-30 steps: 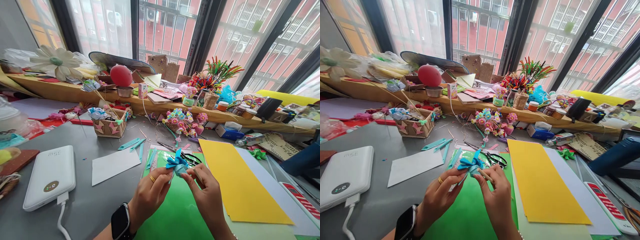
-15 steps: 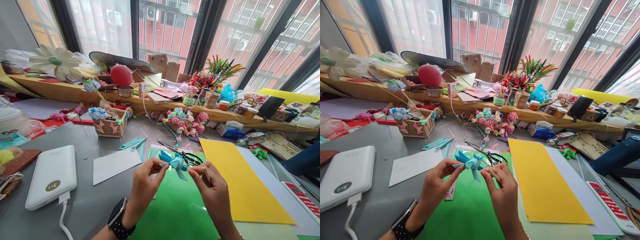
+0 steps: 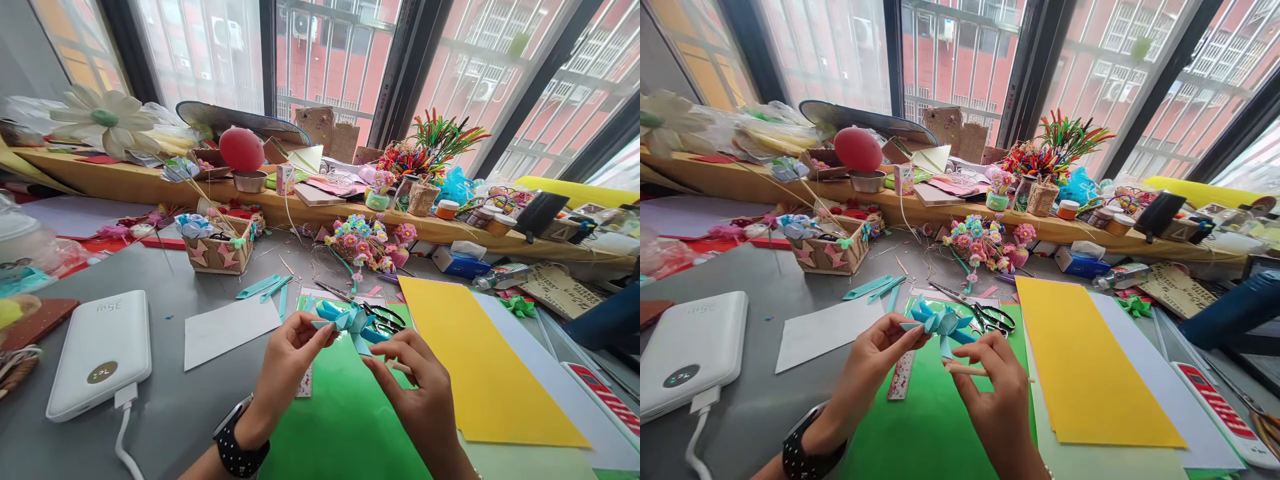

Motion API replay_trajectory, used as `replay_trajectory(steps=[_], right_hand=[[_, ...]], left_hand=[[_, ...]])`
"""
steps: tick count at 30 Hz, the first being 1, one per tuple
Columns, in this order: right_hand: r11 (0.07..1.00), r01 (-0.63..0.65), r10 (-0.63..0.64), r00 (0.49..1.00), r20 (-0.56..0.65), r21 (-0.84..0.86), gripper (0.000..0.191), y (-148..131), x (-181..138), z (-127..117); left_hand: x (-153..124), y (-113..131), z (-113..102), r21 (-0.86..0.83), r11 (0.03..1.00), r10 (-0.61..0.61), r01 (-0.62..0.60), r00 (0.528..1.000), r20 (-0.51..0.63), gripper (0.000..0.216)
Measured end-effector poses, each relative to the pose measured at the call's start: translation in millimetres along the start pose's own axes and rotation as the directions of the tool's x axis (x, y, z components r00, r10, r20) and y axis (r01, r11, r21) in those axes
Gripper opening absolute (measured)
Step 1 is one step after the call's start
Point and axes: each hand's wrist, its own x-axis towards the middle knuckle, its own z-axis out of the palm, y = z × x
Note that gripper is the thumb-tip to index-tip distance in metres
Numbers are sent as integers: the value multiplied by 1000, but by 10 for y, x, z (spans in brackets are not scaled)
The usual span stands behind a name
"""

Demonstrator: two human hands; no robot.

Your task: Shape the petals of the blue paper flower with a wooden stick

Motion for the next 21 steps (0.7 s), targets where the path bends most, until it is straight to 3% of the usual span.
replay_trajectory(steps=[10, 21], right_hand=[[990, 141, -141, 989, -34, -7, 2, -12, 2, -20], [991, 125, -130, 985, -117, -52, 4, -27, 8, -49]], left_hand=[[9, 1, 11, -73, 996, -58, 59, 998, 18, 24], [5, -9, 3, -45, 997, -67, 68, 998, 21, 22]])
